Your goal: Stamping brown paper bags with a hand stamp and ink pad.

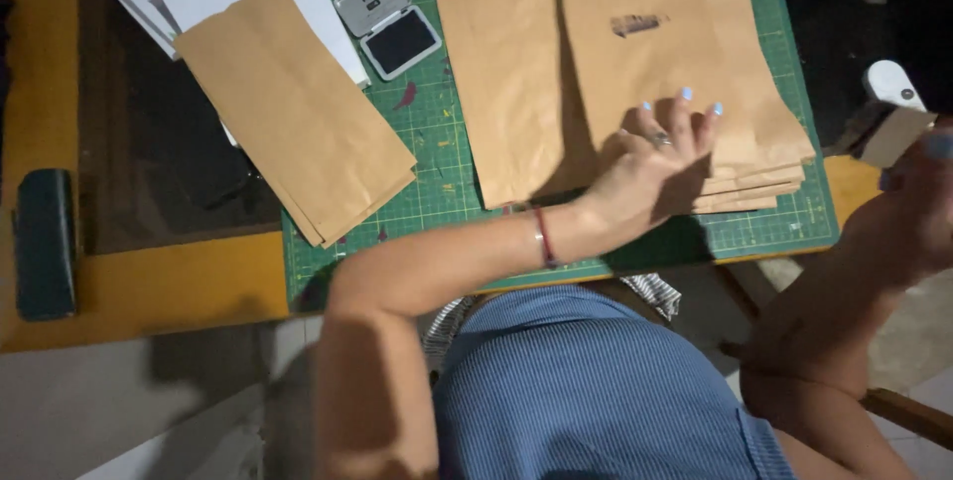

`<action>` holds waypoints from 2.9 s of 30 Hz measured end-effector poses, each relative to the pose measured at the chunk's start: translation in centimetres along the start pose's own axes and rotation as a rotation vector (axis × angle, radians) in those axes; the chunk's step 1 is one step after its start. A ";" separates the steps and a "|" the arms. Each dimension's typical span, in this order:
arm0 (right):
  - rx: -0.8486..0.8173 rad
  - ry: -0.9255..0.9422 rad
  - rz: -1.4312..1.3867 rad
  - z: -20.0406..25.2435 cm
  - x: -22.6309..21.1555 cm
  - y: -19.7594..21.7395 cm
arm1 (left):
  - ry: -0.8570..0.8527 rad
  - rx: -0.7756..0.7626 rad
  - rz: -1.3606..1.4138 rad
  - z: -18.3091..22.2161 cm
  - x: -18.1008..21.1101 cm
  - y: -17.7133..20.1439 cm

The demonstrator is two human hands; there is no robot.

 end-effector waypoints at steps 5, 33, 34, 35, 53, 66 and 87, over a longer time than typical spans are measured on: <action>-0.339 0.199 -0.062 3.6 -10.0 -6.7 | -0.150 0.091 0.047 -2.4 4.5 0.4; -0.571 0.343 -0.123 6.6 -15.4 -12.8 | -0.070 0.287 0.494 -3.4 3.7 -1.2; -0.570 0.314 -0.137 6.7 -15.5 -13.0 | -0.105 0.257 0.555 -4.0 5.2 -2.9; -0.569 0.285 -0.151 6.9 -15.5 -13.3 | -0.140 0.227 0.616 -4.6 6.6 -4.5; -1.208 0.754 0.296 12.1 -23.5 -26.3 | 0.069 0.666 0.838 0.7 -4.3 3.8; -1.455 1.097 0.238 25.6 -19.0 -51.8 | -0.082 0.040 0.458 7.6 -10.3 -5.9; -1.337 1.165 0.445 30.4 -10.2 -57.0 | -0.138 0.028 0.380 8.6 -8.5 -6.0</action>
Point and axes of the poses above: each hand's wrist, its own z-axis away from the middle knuckle, its own y-axis out of the back of the hand, x = y × z, the point moved 9 cm from there along -z, towards the middle knuckle, and after that the axes turned 7 degrees about -x, right-handed, at the moved point
